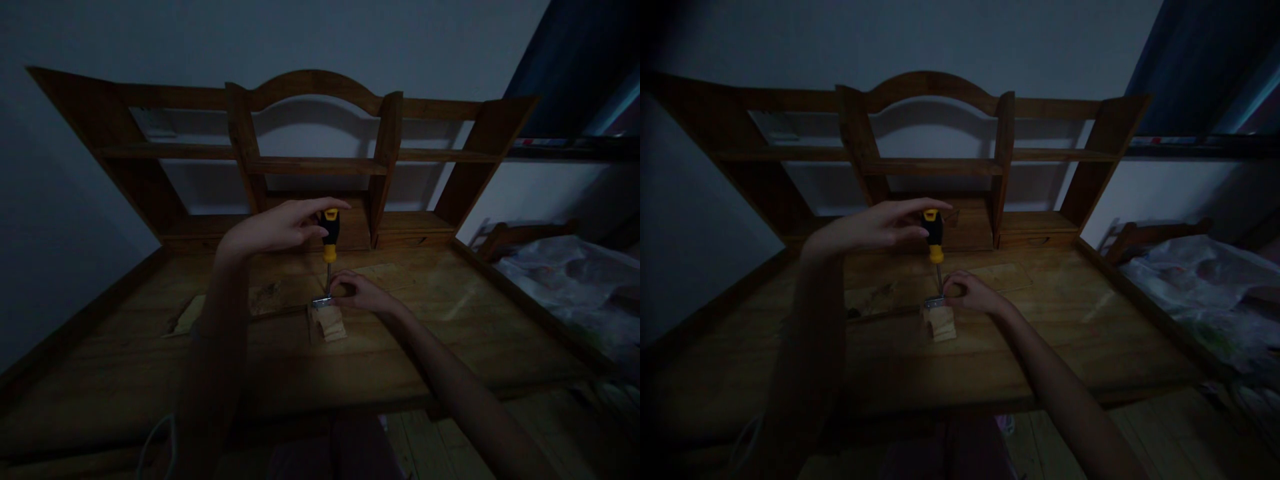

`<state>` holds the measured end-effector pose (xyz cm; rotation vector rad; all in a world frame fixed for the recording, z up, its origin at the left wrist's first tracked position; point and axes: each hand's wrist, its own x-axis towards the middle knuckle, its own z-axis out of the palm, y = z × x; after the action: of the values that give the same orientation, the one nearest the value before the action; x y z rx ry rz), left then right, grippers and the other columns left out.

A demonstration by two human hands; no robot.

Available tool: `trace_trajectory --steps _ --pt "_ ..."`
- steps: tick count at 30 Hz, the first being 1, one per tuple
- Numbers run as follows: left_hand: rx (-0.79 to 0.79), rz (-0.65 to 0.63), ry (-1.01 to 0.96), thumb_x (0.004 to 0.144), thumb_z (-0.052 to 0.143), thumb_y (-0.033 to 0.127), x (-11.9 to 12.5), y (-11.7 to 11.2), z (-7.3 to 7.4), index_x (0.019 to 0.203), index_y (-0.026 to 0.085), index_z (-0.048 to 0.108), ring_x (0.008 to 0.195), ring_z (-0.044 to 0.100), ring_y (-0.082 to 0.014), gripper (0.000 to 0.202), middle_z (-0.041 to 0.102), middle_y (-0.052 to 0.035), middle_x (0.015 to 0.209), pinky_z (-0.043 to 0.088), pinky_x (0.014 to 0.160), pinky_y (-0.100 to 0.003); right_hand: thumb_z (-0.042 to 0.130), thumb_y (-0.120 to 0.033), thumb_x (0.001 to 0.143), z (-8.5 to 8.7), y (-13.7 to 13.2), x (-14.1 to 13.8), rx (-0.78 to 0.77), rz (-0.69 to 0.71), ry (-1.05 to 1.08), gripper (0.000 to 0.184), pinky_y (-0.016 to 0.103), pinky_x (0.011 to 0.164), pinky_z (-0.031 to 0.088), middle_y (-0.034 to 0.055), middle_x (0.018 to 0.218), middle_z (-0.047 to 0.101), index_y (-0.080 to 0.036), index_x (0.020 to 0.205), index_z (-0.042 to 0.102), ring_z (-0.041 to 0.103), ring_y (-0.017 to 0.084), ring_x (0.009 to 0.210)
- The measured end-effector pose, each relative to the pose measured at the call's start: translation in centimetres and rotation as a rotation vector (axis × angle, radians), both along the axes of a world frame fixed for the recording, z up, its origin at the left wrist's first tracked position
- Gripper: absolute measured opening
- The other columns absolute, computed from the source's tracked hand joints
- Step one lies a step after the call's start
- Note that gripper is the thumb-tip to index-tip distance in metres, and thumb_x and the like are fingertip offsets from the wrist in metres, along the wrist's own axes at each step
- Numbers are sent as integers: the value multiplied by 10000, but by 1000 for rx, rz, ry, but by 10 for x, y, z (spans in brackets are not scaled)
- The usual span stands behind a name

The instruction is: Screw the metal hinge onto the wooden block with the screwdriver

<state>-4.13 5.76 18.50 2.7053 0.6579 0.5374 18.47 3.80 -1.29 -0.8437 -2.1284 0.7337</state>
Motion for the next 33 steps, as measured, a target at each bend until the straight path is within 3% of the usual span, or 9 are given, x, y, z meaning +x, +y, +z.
trace_trajectory --steps 5,12,16,27,33 --pt "57 40 -55 877 558 327 2 8 -6 1309 253 541 897 618 -165 438 645 -50 1200 456 778 -257 772 -329 801 -1 1 0 0 6 4 192 373 997 460 36 1072 676 -223 940 691 617 200 1054" --pt "203 249 -65 841 634 489 4 24 -16 1151 208 571 710 591 -165 423 640 -20 823 405 662 -260 774 -332 801 -1 0 1 20 -6 1 199 377 995 459 42 1093 679 -222 946 695 618 206 1059" --pt "280 325 -75 815 646 580 9 22 -17 984 209 569 658 560 -166 414 600 -9 731 374 627 -263 774 -324 801 -1 1 1 10 1 -8 193 374 991 463 43 1102 674 -223 941 689 617 201 1063" --pt "284 244 -69 828 659 529 15 12 -12 1048 213 586 673 567 -150 392 609 6 763 385 638 -253 778 -320 800 -1 1 0 27 4 1 195 382 987 466 41 1085 676 -218 939 686 621 199 1047" --pt "154 75 -33 875 604 388 7 7 -7 1283 242 554 855 629 -169 437 681 -28 1036 447 770 -267 778 -327 797 -2 2 1 24 3 5 195 386 985 466 36 1068 679 -220 933 686 618 205 1041"
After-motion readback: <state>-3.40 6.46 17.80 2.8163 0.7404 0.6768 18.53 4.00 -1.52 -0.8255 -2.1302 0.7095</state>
